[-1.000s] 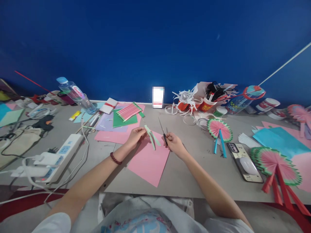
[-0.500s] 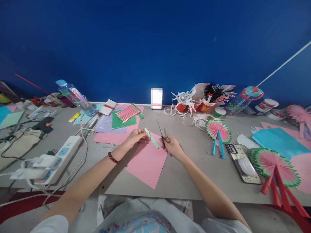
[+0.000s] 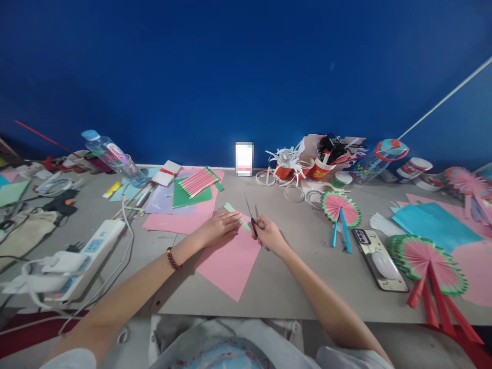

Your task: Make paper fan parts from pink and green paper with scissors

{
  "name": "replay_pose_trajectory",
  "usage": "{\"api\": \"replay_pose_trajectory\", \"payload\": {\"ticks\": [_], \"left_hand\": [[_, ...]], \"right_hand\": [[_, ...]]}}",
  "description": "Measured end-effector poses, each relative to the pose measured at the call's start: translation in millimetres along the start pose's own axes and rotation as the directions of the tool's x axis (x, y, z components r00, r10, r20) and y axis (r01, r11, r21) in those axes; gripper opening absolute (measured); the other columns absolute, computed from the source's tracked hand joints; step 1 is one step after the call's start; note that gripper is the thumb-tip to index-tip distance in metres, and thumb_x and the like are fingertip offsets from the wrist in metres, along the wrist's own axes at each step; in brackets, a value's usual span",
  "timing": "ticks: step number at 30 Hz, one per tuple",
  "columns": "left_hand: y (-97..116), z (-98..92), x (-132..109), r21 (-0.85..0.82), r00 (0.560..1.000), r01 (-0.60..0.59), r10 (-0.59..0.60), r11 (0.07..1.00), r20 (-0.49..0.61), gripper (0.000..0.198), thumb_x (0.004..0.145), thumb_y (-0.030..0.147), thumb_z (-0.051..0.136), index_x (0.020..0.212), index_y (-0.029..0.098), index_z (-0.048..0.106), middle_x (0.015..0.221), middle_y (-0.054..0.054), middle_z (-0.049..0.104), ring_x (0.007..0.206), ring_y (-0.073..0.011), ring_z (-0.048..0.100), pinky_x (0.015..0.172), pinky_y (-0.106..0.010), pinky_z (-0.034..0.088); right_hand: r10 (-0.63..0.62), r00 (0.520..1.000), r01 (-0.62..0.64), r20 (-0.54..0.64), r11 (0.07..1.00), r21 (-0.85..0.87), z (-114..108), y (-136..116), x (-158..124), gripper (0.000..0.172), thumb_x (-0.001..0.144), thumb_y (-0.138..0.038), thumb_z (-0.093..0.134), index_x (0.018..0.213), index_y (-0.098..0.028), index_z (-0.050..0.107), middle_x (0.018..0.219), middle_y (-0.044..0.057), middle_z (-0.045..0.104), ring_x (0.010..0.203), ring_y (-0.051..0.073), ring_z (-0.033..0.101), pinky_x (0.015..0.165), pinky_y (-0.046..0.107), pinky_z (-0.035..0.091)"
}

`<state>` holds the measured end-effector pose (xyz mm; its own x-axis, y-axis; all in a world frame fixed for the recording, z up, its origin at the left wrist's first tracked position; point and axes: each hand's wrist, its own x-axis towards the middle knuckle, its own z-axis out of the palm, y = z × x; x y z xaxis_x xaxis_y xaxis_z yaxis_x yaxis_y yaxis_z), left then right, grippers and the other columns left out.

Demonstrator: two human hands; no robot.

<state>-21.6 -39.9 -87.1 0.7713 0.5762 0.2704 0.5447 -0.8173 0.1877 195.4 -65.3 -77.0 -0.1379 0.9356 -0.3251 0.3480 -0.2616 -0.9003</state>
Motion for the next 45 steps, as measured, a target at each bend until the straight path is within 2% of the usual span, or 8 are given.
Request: {"api": "replay_pose_trajectory", "payload": {"ticks": [5,9,17,22,26,31,37,45], "left_hand": [[-25.8,5.0,14.0,0.093,0.989,0.114,-0.122,0.989,0.087,0.047,0.095,0.040,0.041,0.133,0.013,0.049,0.144,-0.014,0.045,0.136,-0.0220,0.038,0.112,-0.036,0.033],[-46.6,2.2,38.5,0.096,0.982,0.091,-0.105,0.991,0.158,0.046,0.097,0.038,0.036,0.133,0.013,0.050,0.144,-0.012,0.045,0.136,-0.0205,0.039,0.113,-0.034,0.032],[-42.9,14.7,61.3,0.048,0.986,0.138,-0.142,0.989,0.091,0.040,0.093,0.032,0.048,0.127,0.012,0.055,0.138,-0.014,0.052,0.132,-0.0217,0.044,0.110,-0.034,0.034],[-54.5,-1.7,57.9,-0.034,0.989,0.134,-0.131,0.990,0.073,0.030,0.090,0.014,0.045,0.114,0.021,0.062,0.118,-0.008,0.065,0.108,-0.0197,0.059,0.094,-0.033,0.045],[-65.2,-10.0,62.0,0.015,0.988,0.103,-0.104,0.995,0.111,0.031,0.086,0.006,0.043,0.103,0.020,0.065,0.101,-0.007,0.065,0.095,-0.0191,0.058,0.086,-0.031,0.044],[-66.0,-3.2,76.5,0.124,0.983,0.133,-0.148,0.983,0.113,0.028,0.089,0.007,0.040,0.091,0.017,0.066,0.091,-0.007,0.061,0.084,-0.0189,0.054,0.076,-0.030,0.042],[-80.2,2.9,104.8,0.200,0.982,0.113,-0.141,0.973,0.130,0.027,0.086,0.003,0.041,0.093,0.015,0.065,0.098,-0.008,0.062,0.094,-0.0192,0.054,0.083,-0.031,0.042],[-105.4,1.9,124.8,0.222,0.953,0.277,-0.298,0.935,0.062,0.023,0.086,0.004,0.043,0.088,0.012,0.065,0.096,-0.012,0.064,0.096,-0.0218,0.056,0.079,-0.031,0.043]], "right_hand": [[-0.025,1.000,0.025,0.005,0.998,-0.054,-0.8,3.4,0.9,0.025,0.080,-0.046,0.055,0.078,-0.022,0.047,0.061,-0.004,0.063,0.033,0.006,0.043,0.023,0.014,0.026],[-0.027,1.000,0.027,0.001,0.997,-0.077,-0.6,1.8,0.3,0.026,0.081,-0.046,0.054,0.078,-0.022,0.046,0.060,-0.004,0.062,0.033,0.006,0.043,0.023,0.014,0.026],[-0.011,1.000,0.011,-0.004,0.996,-0.088,-0.4,-2.9,-1.6,0.026,0.080,-0.047,0.054,0.077,-0.022,0.045,0.059,-0.005,0.062,0.033,0.006,0.041,0.023,0.014,0.025],[-0.002,1.000,0.002,0.001,0.996,-0.092,-1.1,-3.0,-0.8,0.027,0.080,-0.048,0.055,0.078,-0.022,0.047,0.060,-0.004,0.062,0.033,0.005,0.042,0.024,0.013,0.025],[0.007,1.000,-0.007,0.004,0.997,-0.082,-1.9,-2.3,-0.5,0.027,0.081,-0.047,0.054,0.078,-0.022,0.047,0.059,-0.005,0.062,0.032,0.004,0.040,0.024,0.012,0.025],[-0.006,1.000,0.007,0.009,0.996,-0.094,-2.6,-2.0,-0.8,0.026,0.082,-0.047,0.053,0.078,-0.022,0.047,0.060,-0.005,0.062,0.033,0.005,0.041,0.023,0.013,0.025],[0.012,1.000,-0.012,0.002,0.996,-0.088,-2.8,-4.2,-1.8,0.024,0.082,-0.045,0.052,0.079,-0.022,0.048,0.059,-0.005,0.062,0.034,0.005,0.041,0.024,0.013,0.025],[0.014,1.000,-0.014,0.003,0.997,-0.079,-4.0,-1.6,0.4,0.023,0.081,-0.045,0.054,0.079,-0.022,0.049,0.059,-0.006,0.061,0.034,0.005,0.042,0.024,0.012,0.025]]}}
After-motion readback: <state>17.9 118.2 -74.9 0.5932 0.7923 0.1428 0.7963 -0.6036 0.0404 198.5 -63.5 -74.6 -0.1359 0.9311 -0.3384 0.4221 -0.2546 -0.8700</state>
